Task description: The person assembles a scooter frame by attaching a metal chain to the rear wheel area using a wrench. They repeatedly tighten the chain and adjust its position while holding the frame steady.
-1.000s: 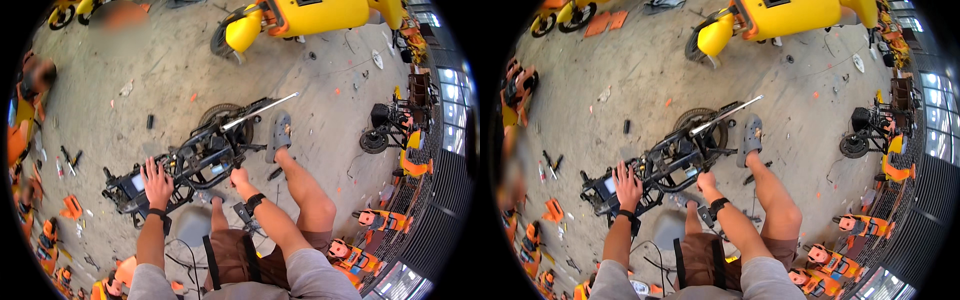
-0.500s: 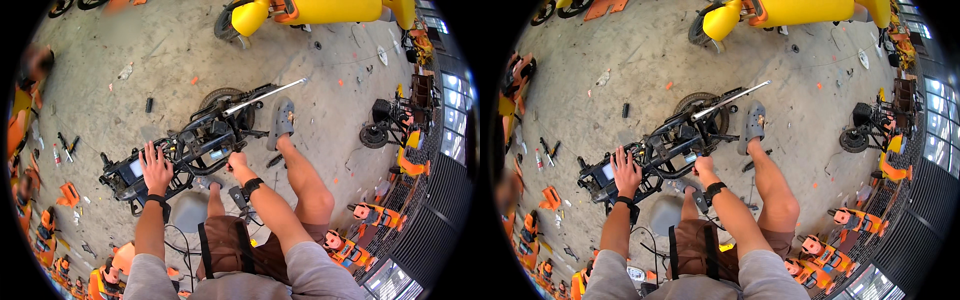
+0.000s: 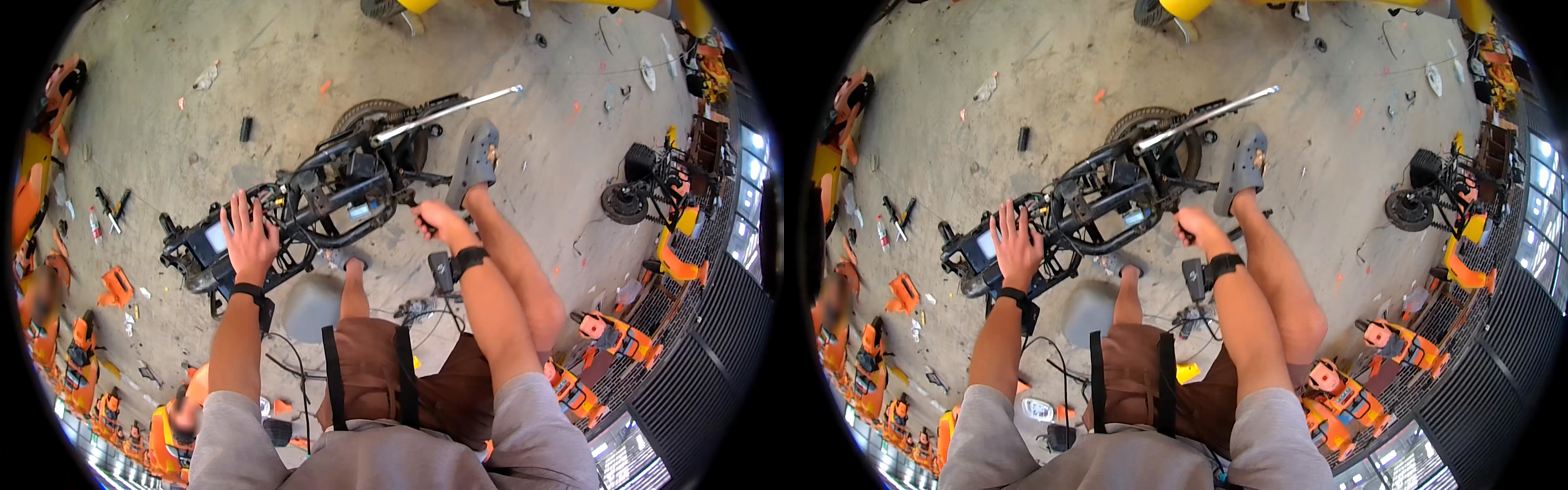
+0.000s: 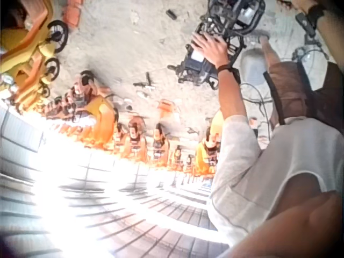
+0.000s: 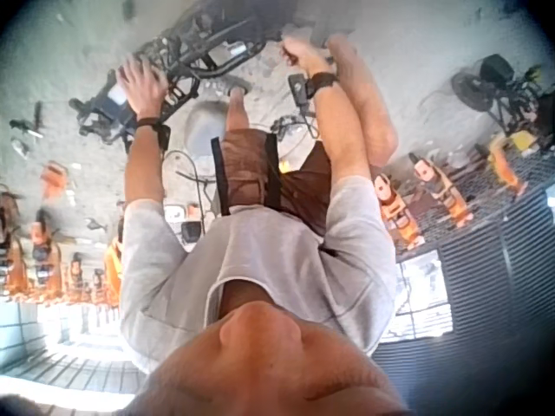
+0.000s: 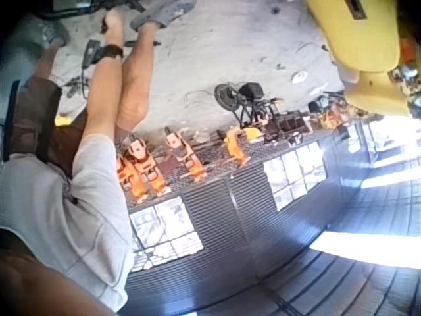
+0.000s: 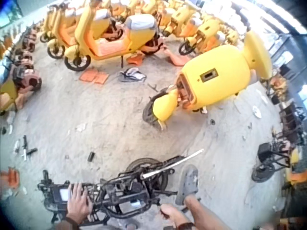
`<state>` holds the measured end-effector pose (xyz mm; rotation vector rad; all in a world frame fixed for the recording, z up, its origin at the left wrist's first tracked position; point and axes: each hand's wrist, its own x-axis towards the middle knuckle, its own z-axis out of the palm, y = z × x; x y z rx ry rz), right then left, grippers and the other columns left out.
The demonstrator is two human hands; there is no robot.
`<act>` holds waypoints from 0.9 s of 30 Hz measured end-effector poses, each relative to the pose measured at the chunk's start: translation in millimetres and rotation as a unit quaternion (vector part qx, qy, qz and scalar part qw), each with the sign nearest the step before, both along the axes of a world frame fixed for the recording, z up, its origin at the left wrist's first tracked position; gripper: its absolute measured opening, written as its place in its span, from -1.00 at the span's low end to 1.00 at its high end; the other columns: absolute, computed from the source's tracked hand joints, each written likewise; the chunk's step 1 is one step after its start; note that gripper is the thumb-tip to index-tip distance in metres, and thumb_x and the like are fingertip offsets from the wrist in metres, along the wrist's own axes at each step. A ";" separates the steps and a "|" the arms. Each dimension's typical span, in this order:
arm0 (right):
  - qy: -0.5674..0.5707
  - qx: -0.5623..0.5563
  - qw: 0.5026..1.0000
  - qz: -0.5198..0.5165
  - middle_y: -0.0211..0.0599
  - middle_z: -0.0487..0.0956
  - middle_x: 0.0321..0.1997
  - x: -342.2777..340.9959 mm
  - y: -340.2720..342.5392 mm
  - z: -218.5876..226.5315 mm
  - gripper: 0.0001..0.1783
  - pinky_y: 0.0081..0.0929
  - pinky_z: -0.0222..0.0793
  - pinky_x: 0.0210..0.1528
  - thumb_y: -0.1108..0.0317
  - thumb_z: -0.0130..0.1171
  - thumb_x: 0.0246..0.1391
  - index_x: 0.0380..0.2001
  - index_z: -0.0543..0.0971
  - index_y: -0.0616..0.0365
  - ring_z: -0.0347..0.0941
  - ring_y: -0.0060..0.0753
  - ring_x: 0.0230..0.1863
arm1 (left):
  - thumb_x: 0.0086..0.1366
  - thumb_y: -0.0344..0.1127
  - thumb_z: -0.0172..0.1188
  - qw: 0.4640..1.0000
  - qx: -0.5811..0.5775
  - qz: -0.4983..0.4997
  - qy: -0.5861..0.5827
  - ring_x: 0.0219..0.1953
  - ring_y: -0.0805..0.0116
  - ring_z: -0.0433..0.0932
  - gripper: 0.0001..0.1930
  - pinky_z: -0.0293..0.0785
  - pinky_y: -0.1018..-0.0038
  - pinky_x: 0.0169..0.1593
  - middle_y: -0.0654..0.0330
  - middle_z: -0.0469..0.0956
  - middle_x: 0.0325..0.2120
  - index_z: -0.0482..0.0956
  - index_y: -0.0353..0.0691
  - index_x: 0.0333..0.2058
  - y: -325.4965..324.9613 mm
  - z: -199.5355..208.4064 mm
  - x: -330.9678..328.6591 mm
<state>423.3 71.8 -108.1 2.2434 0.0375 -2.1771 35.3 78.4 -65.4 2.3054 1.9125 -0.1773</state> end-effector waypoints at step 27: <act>-0.178 0.058 0.968 -0.166 -0.01 0.49 -0.63 -97.8 -16.0 -25.8 -0.76 -0.24 0.26 -0.78 0.37 -0.10 0.16 -0.18 0.32 0.34 0.39 -0.15 -0.77 | 0.24 -0.24 0.01 0.999 -0.002 -0.003 0.036 0.41 0.11 0.04 -0.54 -0.12 0.07 0.42 0.03 0.14 0.35 0.44 -0.21 0.12 1.2 -5.9 5.6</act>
